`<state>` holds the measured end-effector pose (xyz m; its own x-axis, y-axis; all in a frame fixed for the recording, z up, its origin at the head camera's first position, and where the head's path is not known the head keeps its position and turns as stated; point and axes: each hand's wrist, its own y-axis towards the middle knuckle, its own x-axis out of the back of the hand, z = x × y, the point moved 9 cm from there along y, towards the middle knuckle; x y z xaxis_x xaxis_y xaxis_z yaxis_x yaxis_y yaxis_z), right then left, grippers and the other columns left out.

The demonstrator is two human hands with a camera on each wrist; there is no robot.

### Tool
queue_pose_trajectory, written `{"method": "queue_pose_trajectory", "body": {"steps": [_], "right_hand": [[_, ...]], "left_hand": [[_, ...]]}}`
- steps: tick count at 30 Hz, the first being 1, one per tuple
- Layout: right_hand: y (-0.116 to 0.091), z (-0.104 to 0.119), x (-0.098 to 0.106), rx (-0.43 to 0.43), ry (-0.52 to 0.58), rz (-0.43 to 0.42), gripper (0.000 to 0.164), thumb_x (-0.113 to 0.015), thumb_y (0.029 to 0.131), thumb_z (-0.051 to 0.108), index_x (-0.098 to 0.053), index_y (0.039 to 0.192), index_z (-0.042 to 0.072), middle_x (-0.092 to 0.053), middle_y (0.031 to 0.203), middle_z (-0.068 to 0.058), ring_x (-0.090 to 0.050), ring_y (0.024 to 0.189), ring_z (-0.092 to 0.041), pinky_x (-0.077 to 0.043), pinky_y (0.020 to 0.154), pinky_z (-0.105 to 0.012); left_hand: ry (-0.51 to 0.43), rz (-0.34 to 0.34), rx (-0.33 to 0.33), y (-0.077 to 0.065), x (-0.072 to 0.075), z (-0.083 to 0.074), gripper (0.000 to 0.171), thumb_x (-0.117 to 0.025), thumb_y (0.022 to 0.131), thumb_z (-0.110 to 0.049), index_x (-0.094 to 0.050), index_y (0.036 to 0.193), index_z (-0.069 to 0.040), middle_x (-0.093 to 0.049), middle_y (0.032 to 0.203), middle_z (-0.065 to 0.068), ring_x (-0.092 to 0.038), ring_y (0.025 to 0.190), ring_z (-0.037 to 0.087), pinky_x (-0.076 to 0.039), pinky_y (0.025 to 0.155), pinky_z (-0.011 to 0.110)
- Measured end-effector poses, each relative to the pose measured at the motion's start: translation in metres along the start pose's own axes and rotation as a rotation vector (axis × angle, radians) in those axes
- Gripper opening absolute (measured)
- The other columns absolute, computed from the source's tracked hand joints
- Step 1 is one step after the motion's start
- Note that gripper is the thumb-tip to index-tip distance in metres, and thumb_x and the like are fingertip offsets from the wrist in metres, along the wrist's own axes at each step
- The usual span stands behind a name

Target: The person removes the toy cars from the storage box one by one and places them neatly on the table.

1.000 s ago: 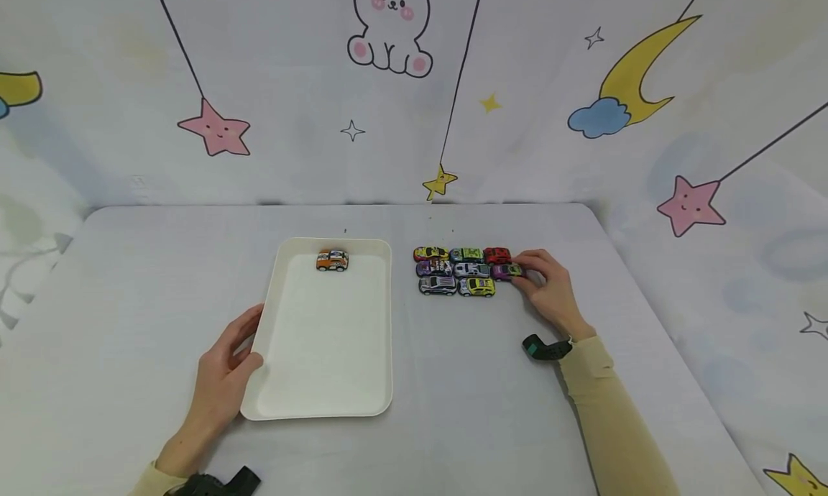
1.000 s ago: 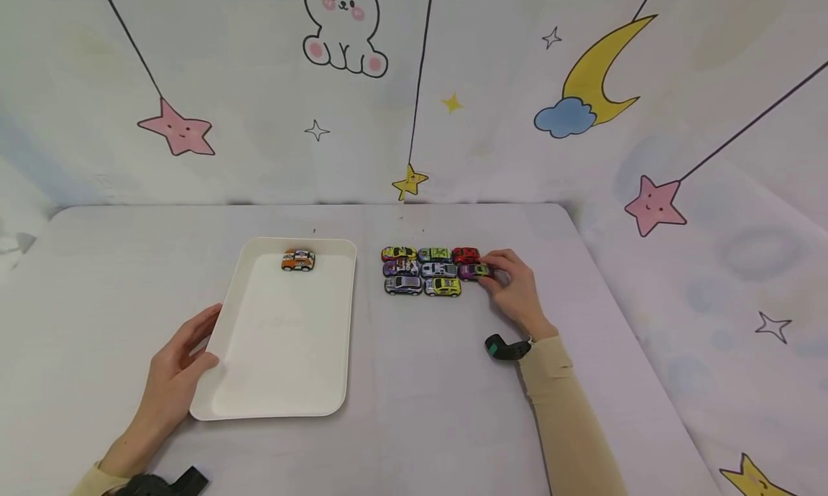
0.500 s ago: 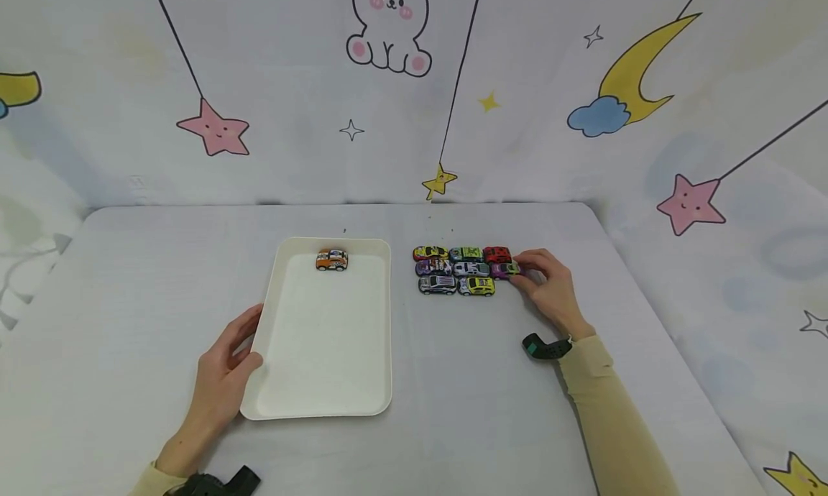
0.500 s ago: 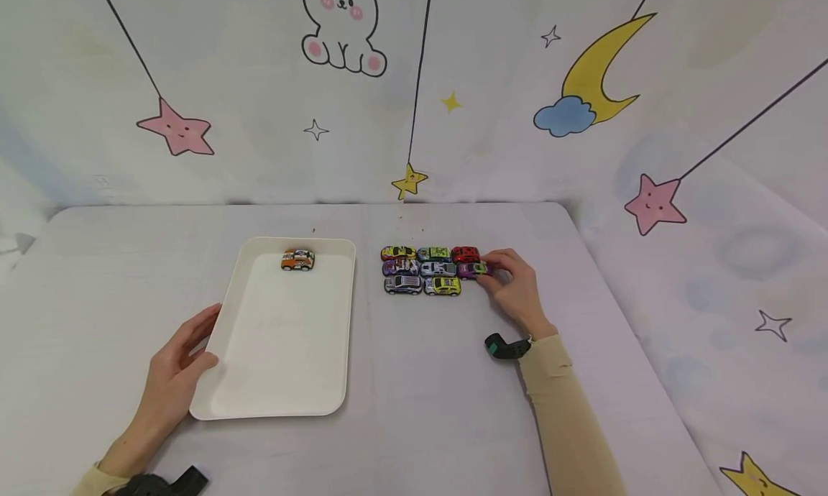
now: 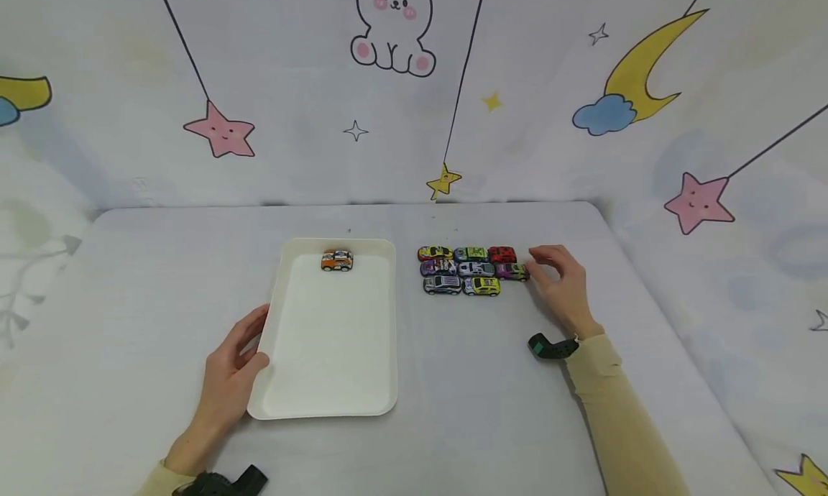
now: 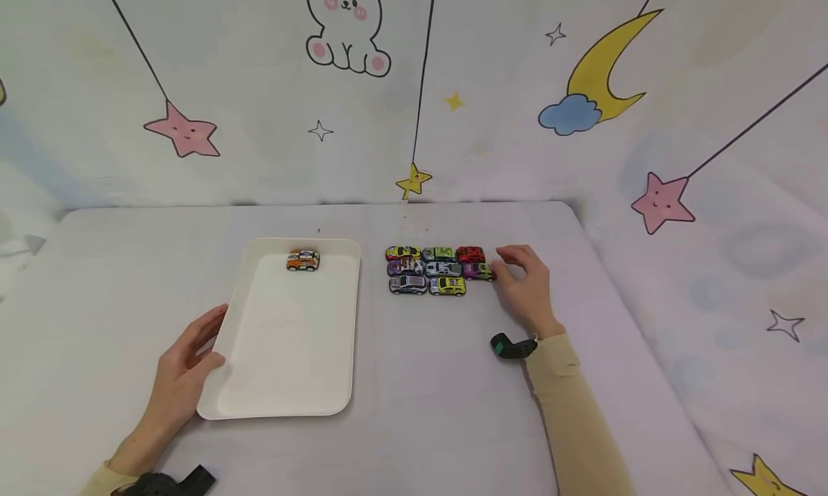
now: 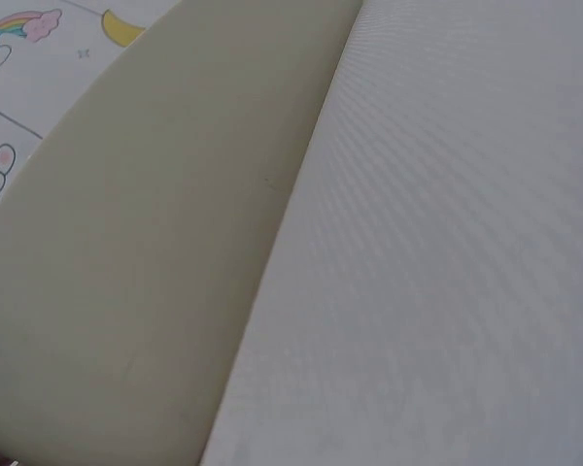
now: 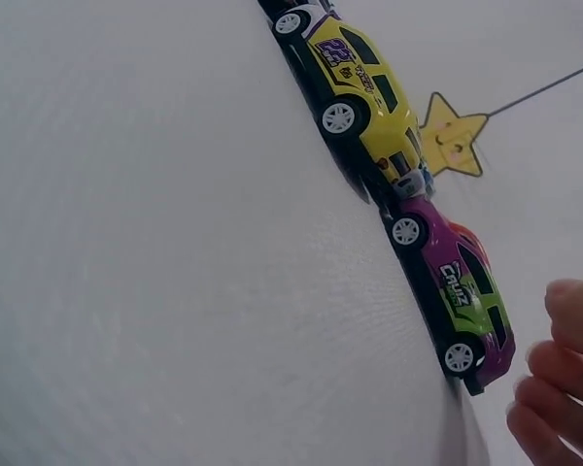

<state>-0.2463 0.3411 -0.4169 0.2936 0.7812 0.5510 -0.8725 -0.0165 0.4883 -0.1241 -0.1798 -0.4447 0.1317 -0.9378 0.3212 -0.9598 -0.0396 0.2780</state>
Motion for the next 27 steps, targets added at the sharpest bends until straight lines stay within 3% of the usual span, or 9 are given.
{"method": "queue_pose_trajectory", "body": {"steps": [4,10,13,18,21,27], "right_hand": [[0.008,0.015,0.0,0.001,-0.063,0.013,0.027,-0.072,0.09,0.009,-0.071,0.116,0.002,-0.067,0.115,-0.008,-0.063,0.103,-0.026,-0.046,0.093,-0.021],[0.022,0.08,-0.021,0.14,-0.055,0.04,0.027,-0.073,0.089,0.007,-0.071,0.116,0.003,-0.066,0.118,-0.01,-0.063,0.105,-0.027,-0.047,0.093,-0.025],[0.025,0.113,-0.047,0.199,-0.008,0.108,0.029,-0.073,0.089,0.006,-0.071,0.117,0.003,-0.066,0.118,-0.009,-0.063,0.106,-0.026,-0.05,0.092,-0.034],[0.029,0.164,-0.108,0.265,0.04,0.335,0.03,-0.071,0.092,0.013,-0.07,0.12,0.006,-0.066,0.12,-0.007,-0.064,0.111,-0.026,-0.053,0.094,-0.044],[0.031,0.191,-0.141,0.283,0.03,0.458,0.031,-0.07,0.093,0.017,-0.069,0.122,0.006,-0.066,0.119,-0.008,-0.064,0.107,-0.028,-0.055,0.088,-0.047],[0.034,0.22,-0.194,0.253,-0.051,0.618,0.033,-0.069,0.094,0.019,-0.068,0.123,0.004,-0.067,0.117,-0.012,-0.062,0.104,-0.029,-0.054,0.09,-0.044]], "left_hand": [[0.008,-0.006,0.01,-0.002,-0.001,0.001,0.072,-0.046,0.081,0.019,-0.049,0.147,-0.011,-0.054,0.142,0.023,-0.052,0.126,-0.005,-0.044,0.094,0.006],[-0.005,-0.004,-0.003,-0.001,0.001,-0.001,0.072,-0.046,0.082,0.019,-0.049,0.147,-0.01,-0.054,0.142,0.023,-0.052,0.126,-0.004,-0.044,0.095,0.007],[-0.013,0.006,-0.011,0.0,0.001,-0.002,0.071,-0.046,0.082,0.02,-0.049,0.147,-0.009,-0.054,0.142,0.022,-0.052,0.126,-0.004,-0.045,0.094,0.007],[-0.016,0.005,-0.005,0.001,0.002,0.0,0.071,-0.046,0.082,0.019,-0.049,0.147,-0.009,-0.054,0.142,0.022,-0.052,0.126,-0.004,-0.046,0.092,0.007],[-0.015,0.002,-0.001,0.0,0.002,0.001,0.071,-0.046,0.082,0.019,-0.049,0.147,-0.01,-0.054,0.142,0.022,-0.052,0.126,-0.004,-0.046,0.091,0.007],[-0.009,0.007,0.003,0.0,0.003,0.001,0.071,-0.047,0.083,0.018,-0.049,0.147,-0.012,-0.055,0.142,0.021,-0.052,0.125,-0.005,-0.046,0.091,0.007]]}}
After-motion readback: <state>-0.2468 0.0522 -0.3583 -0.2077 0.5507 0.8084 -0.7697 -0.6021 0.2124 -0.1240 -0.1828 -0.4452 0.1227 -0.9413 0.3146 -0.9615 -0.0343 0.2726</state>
